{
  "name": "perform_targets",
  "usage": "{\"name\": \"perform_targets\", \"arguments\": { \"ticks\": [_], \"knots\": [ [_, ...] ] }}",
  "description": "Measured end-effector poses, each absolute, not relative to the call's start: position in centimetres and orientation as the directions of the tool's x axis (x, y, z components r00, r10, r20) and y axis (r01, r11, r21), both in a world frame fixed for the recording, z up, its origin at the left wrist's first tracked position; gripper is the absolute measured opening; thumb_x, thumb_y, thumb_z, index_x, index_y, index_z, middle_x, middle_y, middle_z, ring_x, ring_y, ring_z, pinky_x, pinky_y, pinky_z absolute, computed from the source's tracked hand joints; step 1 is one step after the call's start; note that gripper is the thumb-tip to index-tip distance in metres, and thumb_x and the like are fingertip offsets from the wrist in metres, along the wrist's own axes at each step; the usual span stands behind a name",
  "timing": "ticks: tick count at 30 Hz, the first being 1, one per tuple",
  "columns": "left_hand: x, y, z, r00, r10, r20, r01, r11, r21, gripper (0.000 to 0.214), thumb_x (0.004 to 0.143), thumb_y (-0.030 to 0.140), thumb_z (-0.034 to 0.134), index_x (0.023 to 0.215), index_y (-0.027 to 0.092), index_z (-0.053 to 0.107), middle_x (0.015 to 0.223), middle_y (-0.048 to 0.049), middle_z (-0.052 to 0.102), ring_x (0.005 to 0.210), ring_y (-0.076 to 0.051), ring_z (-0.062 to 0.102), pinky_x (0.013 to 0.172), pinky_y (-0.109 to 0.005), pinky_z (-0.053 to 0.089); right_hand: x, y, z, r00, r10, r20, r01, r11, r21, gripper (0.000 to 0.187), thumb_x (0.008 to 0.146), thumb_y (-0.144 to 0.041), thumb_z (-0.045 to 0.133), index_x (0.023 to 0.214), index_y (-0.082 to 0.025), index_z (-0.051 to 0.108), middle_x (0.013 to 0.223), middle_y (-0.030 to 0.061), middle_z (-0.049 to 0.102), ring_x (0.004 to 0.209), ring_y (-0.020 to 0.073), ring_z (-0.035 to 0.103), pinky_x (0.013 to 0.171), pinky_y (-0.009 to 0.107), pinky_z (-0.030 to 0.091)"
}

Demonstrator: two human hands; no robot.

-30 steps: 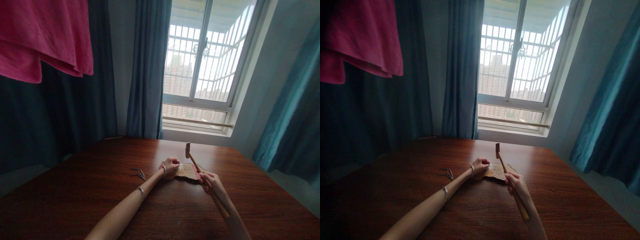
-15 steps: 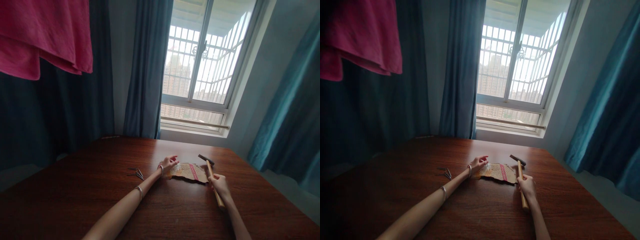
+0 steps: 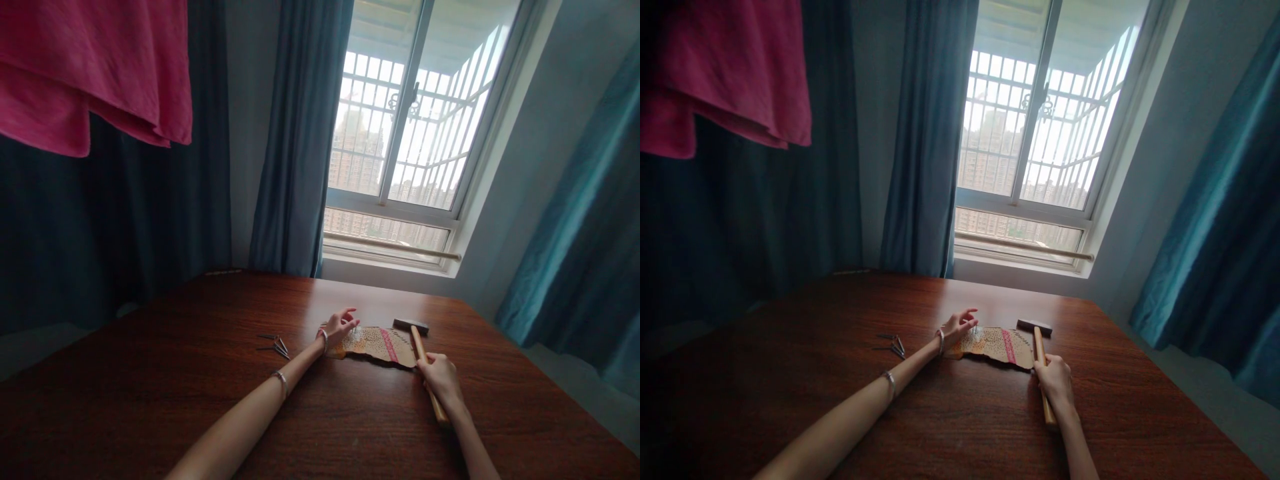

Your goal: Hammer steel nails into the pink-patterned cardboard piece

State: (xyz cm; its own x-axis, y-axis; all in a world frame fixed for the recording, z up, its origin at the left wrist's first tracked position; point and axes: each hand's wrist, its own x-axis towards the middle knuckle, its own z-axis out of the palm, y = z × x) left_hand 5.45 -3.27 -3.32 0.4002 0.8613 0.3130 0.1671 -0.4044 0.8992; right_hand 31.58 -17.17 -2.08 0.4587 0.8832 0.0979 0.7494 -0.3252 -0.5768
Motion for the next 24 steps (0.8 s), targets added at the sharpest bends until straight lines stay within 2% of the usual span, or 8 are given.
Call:
{"name": "perform_targets", "arguments": {
  "ticks": [4, 7, 9, 14, 18, 22, 24],
  "knots": [
    [5.4, -3.5, -3.0, 0.384, 0.861, 0.334, 0.147, -0.414, 0.898, 0.054, 0.076, 0.049, 0.051, 0.116, 0.013, 0.052, 0.087, -0.0065, 0.061, 0.076, -0.016, 0.057, 0.069, -0.027, 0.044, 31.3, -17.5, -1.9, 0.508, 0.855, 0.107, 0.801, -0.423, -0.424, 0.040, 0.070, -0.040, 0.048, 0.098, -0.019, 0.069, 0.093, 0.0141, 0.069, 0.088, 0.0295, 0.064, 0.071, 0.030, 0.046],
    [5.4, -3.7, -2.8, 0.359, 0.855, 0.375, 0.094, -0.433, 0.896, 0.048, 0.080, 0.046, 0.045, 0.115, 0.013, 0.052, 0.083, -0.0055, 0.061, 0.077, -0.016, 0.057, 0.071, -0.028, 0.044, 31.1, -17.8, -1.9, 0.537, 0.838, 0.093, 0.806, -0.478, -0.348, 0.045, 0.072, -0.045, 0.046, 0.106, -0.023, 0.065, 0.105, 0.0143, 0.065, 0.091, 0.0322, 0.062, 0.073, 0.037, 0.046],
    [5.3, -3.8, -2.8, 0.319, 0.853, 0.413, 0.074, -0.457, 0.887, 0.044, 0.083, 0.044, 0.040, 0.112, 0.014, 0.054, 0.081, -0.0048, 0.060, 0.078, -0.016, 0.058, 0.073, -0.027, 0.044, 31.2, -17.8, -2.0, 0.538, 0.841, 0.061, 0.807, -0.493, -0.324, 0.045, 0.072, -0.046, 0.045, 0.107, -0.024, 0.064, 0.107, 0.0145, 0.063, 0.092, 0.0330, 0.062, 0.072, 0.039, 0.046],
    [5.2, -3.7, -2.7, 0.196, 0.864, 0.463, 0.164, -0.495, 0.853, 0.041, 0.084, 0.043, 0.036, 0.094, 0.014, 0.063, 0.073, -0.0043, 0.060, 0.072, -0.015, 0.056, 0.068, -0.026, 0.044, 31.4, -17.6, -2.3, 0.526, 0.850, 0.001, 0.808, -0.499, -0.314, 0.043, 0.075, -0.045, 0.042, 0.103, -0.024, 0.065, 0.103, 0.0160, 0.063, 0.092, 0.0332, 0.061, 0.071, 0.040, 0.046],
    [4.9, -3.4, -1.0, 0.178, 0.863, 0.473, 0.169, -0.501, 0.849, 0.039, 0.081, 0.039, 0.037, 0.077, 0.012, 0.065, 0.067, -0.0049, 0.061, 0.068, -0.015, 0.056, 0.065, -0.025, 0.044, 31.5, -17.5, -2.3, 0.519, 0.855, -0.010, 0.804, -0.492, -0.334, 0.043, 0.074, -0.047, 0.043, 0.102, -0.023, 0.066, 0.102, 0.0167, 0.063, 0.093, 0.0334, 0.061, 0.071, 0.040, 0.046],
    [2.9, -3.3, 1.6, 0.229, 0.841, 0.491, 0.085, -0.519, 0.850, 0.037, 0.079, 0.037, 0.039, 0.077, 0.012, 0.066, 0.070, -0.0063, 0.063, 0.068, -0.015, 0.057, 0.060, -0.024, 0.044, 31.4, -17.7, -1.9, 0.506, 0.862, -0.036, 0.796, -0.482, -0.366, 0.040, 0.073, -0.046, 0.045, 0.099, -0.023, 0.066, 0.099, 0.0155, 0.064, 0.094, 0.0326, 0.060, 0.072, 0.039, 0.045],
    [1.0, -3.2, 2.5, 0.262, 0.845, 0.466, 0.109, -0.505, 0.856, 0.035, 0.077, 0.037, 0.043, 0.077, 0.011, 0.066, 0.070, -0.0070, 0.064, 0.068, -0.015, 0.056, 0.057, -0.023, 0.043, 31.3, -18.0, -1.6, 0.506, 0.862, -0.044, 0.794, -0.485, -0.366, 0.041, 0.073, -0.046, 0.045, 0.100, -0.022, 0.065, 0.099, 0.0158, 0.064, 0.094, 0.0322, 0.060, 0.072, 0.039, 0.045]
  ]
}}
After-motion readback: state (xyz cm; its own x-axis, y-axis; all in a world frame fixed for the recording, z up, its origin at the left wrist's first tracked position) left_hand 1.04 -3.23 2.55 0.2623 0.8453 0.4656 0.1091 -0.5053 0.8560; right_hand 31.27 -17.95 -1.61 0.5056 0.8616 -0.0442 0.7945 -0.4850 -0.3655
